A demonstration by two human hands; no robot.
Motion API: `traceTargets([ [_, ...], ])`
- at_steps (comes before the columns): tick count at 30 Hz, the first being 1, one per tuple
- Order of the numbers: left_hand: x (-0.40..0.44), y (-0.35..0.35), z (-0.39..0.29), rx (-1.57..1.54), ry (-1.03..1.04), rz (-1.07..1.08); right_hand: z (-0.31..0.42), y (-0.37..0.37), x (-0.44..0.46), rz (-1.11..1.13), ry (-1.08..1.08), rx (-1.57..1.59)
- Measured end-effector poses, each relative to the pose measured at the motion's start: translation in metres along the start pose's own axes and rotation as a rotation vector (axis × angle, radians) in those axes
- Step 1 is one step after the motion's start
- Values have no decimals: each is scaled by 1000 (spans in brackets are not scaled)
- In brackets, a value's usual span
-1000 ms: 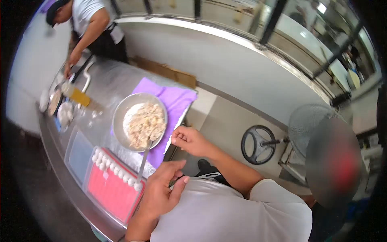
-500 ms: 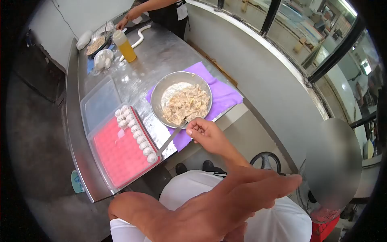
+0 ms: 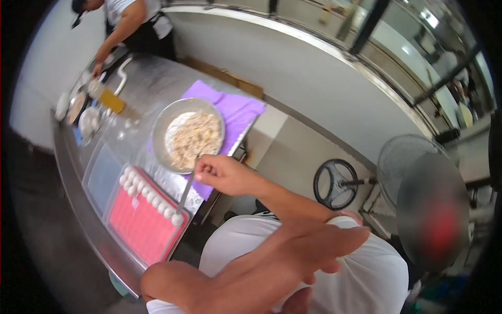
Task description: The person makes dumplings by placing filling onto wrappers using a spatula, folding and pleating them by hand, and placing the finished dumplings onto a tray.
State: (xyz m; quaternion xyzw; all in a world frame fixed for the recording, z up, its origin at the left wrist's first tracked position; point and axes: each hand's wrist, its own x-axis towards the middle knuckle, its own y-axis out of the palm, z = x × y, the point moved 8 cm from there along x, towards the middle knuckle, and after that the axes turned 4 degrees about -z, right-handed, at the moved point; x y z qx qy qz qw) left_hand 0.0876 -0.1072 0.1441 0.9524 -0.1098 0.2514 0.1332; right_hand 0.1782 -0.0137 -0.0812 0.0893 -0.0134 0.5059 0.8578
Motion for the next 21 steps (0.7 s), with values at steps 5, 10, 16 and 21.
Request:
traceTargets([
  [5, 7, 6, 3, -7, 67, -54, 6, -5, -4, -45, -17, -65],
  [10, 22, 16, 16, 161, -511, 120, -1, -2, -6, -43, -25, -34],
  [16, 33, -4, 29, 188, -482, 105, 8, 3, -12, -4, 35, 77],
  [21, 34, -2, 22, 175, -403, 120, 10, 11, -13, -3, 95, 35],
])
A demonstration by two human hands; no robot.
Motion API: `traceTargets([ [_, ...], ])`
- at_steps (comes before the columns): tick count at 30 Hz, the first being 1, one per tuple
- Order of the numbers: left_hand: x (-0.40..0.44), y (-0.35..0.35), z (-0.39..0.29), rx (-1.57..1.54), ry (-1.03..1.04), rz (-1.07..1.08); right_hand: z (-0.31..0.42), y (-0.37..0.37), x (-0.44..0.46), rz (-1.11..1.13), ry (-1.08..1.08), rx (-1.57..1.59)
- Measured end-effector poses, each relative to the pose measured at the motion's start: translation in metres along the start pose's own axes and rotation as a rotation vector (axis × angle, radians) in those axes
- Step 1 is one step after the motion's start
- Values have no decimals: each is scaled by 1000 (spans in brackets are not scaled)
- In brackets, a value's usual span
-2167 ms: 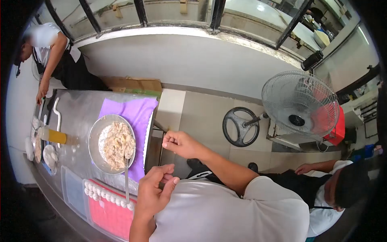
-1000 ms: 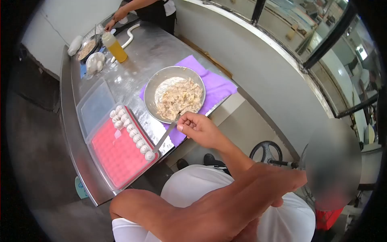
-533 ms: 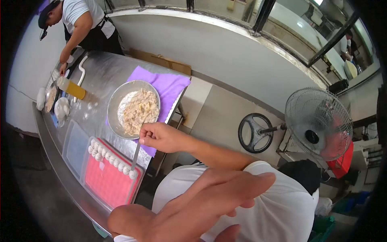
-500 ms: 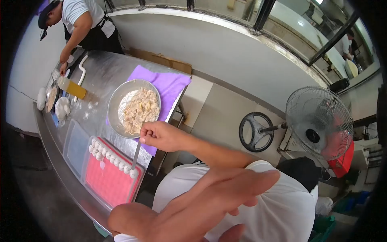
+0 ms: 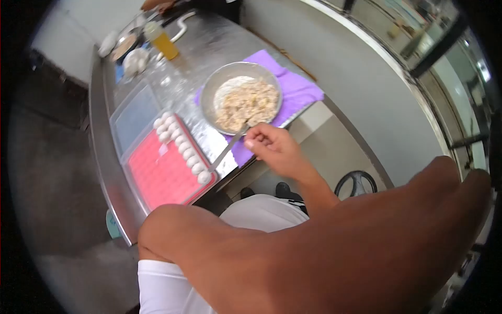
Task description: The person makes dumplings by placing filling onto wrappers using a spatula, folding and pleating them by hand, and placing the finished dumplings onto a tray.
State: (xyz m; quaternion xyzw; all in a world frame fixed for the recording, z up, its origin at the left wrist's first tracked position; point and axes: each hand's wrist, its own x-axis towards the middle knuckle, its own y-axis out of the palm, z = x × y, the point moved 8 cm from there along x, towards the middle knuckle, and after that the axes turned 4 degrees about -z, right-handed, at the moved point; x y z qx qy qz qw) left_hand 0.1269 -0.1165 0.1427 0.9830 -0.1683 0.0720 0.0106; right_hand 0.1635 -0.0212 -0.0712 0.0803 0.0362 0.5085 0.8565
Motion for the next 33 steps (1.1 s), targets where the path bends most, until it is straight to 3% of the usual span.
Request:
traceTargets([
  [8, -25, -12, 1, 33, 88, -116, 2, 8, 3, 77, 27, -12],
  [15, -42, -12, -23, 116, 359, -261, -6, 25, 7, 123, 25, -32],
  [18, -54, -31, 1, 38, 60, -203, -10, 21, 5, 120, 64, -50],
  [21, -83, -63, 27, 444, 105, -490, -15, 14, 3, 89, 120, -42],
  [22, -93, -72, 35, 521, 122, -584, -28, 15, 1, 122, 145, 119],
  [25, -117, -86, 68, 586, -11, -661, -16, 15, -1, 171, 103, 312],
  [27, -133, -90, 86, 562, -111, -715, -18, 20, -2, 194, 17, 37],
  [32, -170, -96, 121, 262, -190, -911, -20, 21, 0, 103, -79, -166],
  [33, -169, -93, 122, 256, -184, -862, -17, 23, 0, 110, -80, -189],
])
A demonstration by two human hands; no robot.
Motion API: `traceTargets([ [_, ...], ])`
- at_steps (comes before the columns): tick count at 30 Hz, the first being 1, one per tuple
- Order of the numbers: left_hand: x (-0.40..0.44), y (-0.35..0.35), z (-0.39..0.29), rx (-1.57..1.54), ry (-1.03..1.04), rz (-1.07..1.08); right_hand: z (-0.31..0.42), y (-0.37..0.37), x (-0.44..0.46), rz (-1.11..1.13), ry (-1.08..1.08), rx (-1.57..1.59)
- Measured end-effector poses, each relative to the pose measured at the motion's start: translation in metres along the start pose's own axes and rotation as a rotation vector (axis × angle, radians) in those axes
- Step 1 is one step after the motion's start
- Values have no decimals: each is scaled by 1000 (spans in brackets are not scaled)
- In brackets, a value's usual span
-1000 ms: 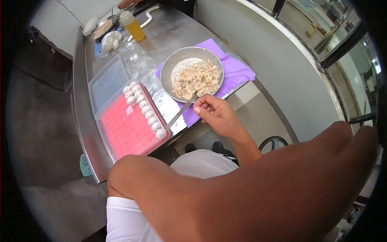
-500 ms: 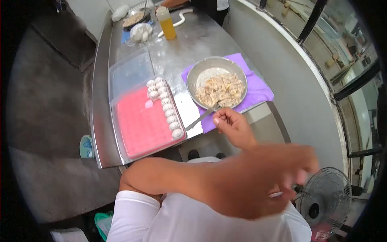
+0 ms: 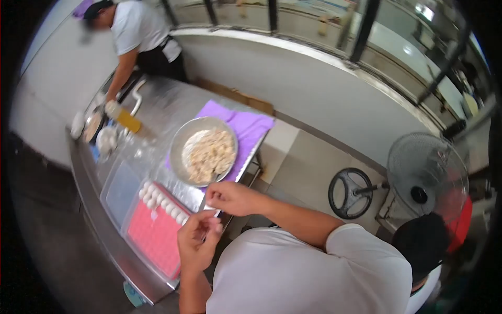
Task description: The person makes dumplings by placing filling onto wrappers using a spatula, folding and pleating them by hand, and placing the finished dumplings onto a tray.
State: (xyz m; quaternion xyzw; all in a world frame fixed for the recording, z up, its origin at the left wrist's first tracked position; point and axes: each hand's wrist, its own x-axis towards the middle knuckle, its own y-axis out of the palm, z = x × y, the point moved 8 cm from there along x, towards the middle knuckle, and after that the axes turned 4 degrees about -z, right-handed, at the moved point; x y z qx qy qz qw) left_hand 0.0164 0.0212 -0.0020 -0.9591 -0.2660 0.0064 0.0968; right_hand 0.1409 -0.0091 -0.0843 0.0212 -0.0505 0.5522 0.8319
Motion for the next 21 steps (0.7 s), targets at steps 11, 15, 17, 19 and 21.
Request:
traceTargets([
  [11, 2, -31, 8, -123, -99, -144, -5, -3, -5, -58, -23, 19],
  [15, 3, -46, 11, -71, -71, -199, -6, -4, -7, -33, -18, 6],
  [17, 1, -50, 15, -76, -77, -209, -8, -4, -6, -17, -3, -18],
  [19, -1, -47, 13, -124, -99, -211, -11, -5, -7, 0, 11, -14],
  [21, -4, -48, 13, -166, -126, -249, -6, -7, -9, 0, 5, -57],
])
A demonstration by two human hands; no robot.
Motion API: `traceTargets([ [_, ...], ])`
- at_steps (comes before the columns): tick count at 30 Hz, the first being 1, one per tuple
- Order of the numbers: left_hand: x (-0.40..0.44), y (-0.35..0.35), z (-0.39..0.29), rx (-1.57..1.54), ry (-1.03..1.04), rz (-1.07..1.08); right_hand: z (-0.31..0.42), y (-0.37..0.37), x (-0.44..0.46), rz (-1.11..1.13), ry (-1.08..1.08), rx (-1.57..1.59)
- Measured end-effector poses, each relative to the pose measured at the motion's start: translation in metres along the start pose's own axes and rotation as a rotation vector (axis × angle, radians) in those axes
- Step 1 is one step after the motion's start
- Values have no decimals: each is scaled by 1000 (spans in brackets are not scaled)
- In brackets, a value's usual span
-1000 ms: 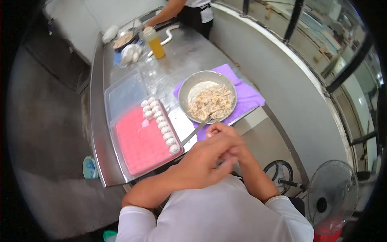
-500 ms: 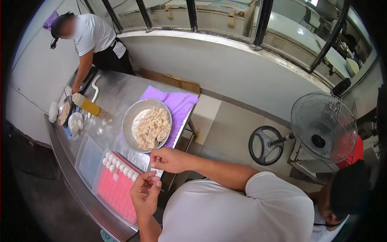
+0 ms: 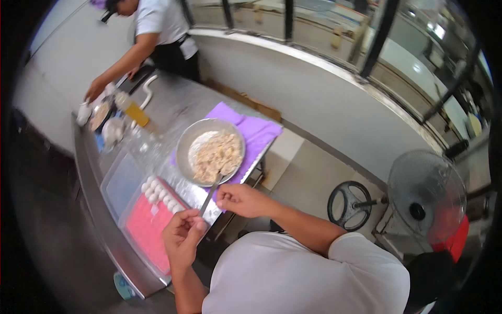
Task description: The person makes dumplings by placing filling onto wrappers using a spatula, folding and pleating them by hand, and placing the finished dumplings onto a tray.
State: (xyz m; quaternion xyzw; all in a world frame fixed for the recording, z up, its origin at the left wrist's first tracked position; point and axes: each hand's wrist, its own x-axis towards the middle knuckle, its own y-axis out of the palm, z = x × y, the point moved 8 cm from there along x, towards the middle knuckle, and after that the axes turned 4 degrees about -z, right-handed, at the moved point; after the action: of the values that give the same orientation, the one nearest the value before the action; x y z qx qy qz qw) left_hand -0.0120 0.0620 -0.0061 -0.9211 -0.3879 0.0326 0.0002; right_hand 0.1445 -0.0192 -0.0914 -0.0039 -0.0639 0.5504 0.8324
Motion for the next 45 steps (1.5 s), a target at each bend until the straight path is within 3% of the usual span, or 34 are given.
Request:
traceTargets([
  [3, 0, -2, 10, 53, 52, 29, 1, 1, 2, 20, -27, 136],
  [5, -1, -1, 13, -41, 59, 73, 3, 2, 2, 49, 82, 90],
  [10, 10, -43, 2, -69, 79, -111, 1, 7, 5, 82, 168, 117],
  [14, 41, -151, -2, 71, 102, -424, -4, 11, 7, 78, 220, 150],
  [18, 80, -267, 31, -69, 1, -728, -7, 16, 12, 94, 232, 154],
  [26, 192, -399, 120, 110, -211, -750, 16, 29, 23, 15, 264, 127],
  [29, 227, -417, 139, 176, -257, -771, 20, 35, 26, -22, 298, 121],
  [32, 260, -438, 148, 495, -322, -788, 27, 35, 26, -96, 324, 90],
  [39, 314, -474, 180, 576, -449, -884, 29, 36, 22, -253, 353, 93],
  [42, 332, -476, 186, 710, -557, -805, 33, 40, 25, -303, 361, 71],
  [45, 350, -478, 182, 844, -393, -899, 31, 46, 29, -314, 372, 62],
])
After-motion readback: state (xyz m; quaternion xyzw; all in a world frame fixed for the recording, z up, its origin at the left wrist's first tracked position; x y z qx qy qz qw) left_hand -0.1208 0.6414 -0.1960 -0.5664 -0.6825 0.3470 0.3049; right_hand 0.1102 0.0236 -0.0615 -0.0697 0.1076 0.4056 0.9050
